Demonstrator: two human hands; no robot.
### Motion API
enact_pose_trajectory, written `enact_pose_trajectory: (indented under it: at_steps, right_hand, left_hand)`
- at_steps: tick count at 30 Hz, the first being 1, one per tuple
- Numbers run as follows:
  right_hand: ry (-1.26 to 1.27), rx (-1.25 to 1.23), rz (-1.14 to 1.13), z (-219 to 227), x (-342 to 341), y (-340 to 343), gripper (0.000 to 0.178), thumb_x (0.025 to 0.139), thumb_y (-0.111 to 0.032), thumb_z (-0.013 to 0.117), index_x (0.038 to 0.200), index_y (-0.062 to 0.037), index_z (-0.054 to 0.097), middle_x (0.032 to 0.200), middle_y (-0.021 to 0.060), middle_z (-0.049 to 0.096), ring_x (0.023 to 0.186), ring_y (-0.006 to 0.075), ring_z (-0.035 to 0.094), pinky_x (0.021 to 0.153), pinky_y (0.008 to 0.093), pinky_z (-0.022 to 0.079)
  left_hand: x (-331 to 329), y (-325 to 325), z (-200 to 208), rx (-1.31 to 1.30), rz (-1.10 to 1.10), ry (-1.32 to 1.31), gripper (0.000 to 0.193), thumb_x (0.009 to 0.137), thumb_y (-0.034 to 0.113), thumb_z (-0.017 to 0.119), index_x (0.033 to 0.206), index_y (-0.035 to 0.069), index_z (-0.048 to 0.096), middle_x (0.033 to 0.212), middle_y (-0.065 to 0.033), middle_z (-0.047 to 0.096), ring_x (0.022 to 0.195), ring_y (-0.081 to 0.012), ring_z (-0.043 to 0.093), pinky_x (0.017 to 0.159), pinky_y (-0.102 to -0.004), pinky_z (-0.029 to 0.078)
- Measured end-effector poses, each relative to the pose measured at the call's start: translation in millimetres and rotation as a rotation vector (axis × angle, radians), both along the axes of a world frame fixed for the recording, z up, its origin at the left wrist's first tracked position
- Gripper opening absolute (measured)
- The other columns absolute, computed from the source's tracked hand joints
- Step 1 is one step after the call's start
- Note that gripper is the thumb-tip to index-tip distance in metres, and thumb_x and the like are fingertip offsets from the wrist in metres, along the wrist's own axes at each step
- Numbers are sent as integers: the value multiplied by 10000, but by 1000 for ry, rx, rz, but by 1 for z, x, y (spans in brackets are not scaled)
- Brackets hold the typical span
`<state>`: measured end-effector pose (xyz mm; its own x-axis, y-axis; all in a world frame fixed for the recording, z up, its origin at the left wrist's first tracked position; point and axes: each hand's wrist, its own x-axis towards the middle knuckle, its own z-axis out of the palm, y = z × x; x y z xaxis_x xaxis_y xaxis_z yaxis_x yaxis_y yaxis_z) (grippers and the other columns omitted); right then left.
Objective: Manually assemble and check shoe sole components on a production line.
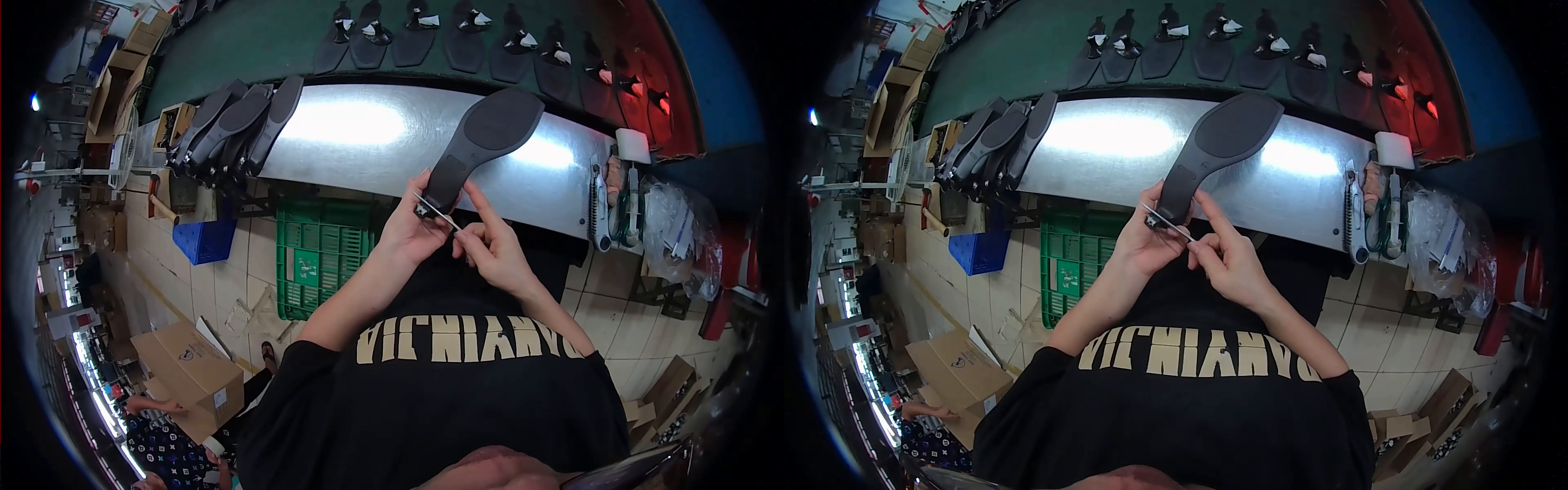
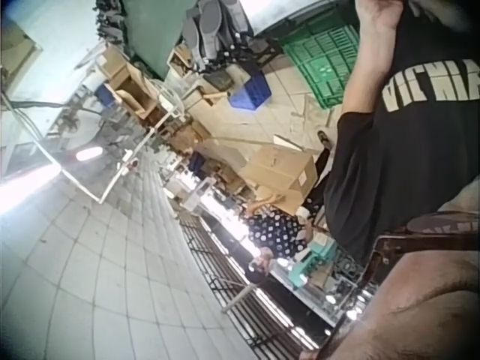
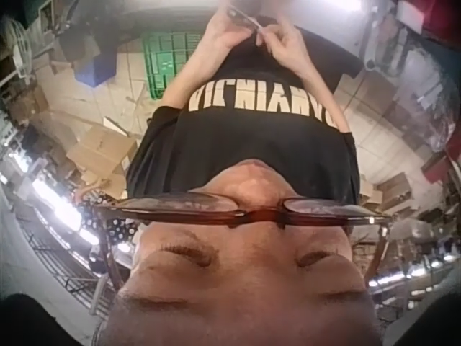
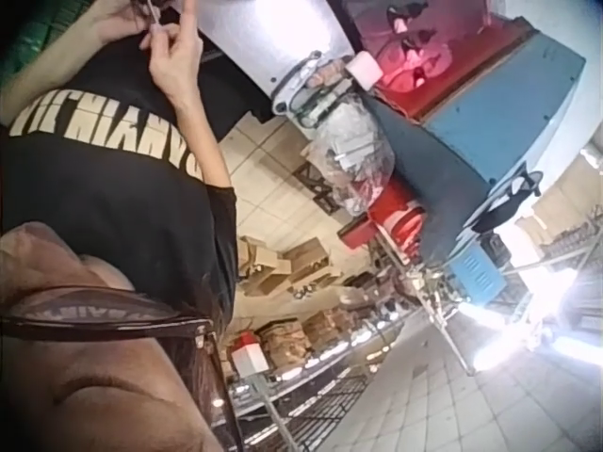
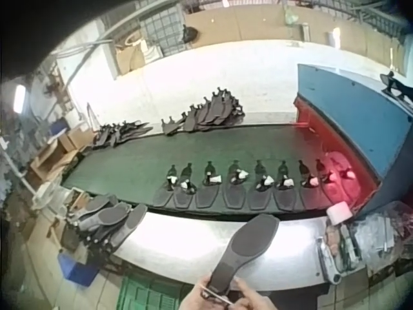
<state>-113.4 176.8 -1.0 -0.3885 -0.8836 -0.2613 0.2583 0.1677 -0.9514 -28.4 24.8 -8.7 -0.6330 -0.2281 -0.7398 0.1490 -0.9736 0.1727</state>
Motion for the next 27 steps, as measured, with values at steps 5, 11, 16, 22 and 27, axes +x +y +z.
enact_pose_trajectory:
  at_steps: [5,11,16,22,27]
  right_hand:
    - [287,-93,-90,-22,0,-2,514,945,11,531,1448,-59,447,708,9,567,624,72,533,607,209,425]
    - [-272,5,-41,-6,-15,-1,445,1006,-125,483,1440,-36,437,734,5,590,542,39,483,463,166,352]
    - [-409,44,129,3,2,-2,660,991,-116,520,1549,-117,170,686,19,571,499,53,471,440,173,339]
    - [-664,-91,32,-1,-9,-4,380,1010,-177,505,1368,-49,489,678,-2,541,502,57,477,428,190,340]
    - [185,0,44,7,6,-2,195,959,-69,563,1121,-1,648,720,56,622,555,133,581,497,251,437]
  left_hand:
    - [10,3,-9,30,-26,136,241,911,327,676,1000,107,635,882,-32,675,760,-145,641,467,-231,354]
    - [8,6,8,-167,-20,-57,284,961,368,608,996,86,626,849,-28,668,654,-108,589,465,-226,359]
    - [6,9,-6,-1039,75,-92,663,1036,530,345,842,-5,686,760,-61,691,684,-101,619,641,-233,474]
    - [19,5,-4,-1275,42,-70,773,1032,575,252,770,-12,680,734,-74,688,684,-111,613,681,-236,469]
    - [24,-2,7,-1455,-1,-61,1019,922,745,6,754,-11,668,723,-82,672,683,-143,604,704,-241,466]
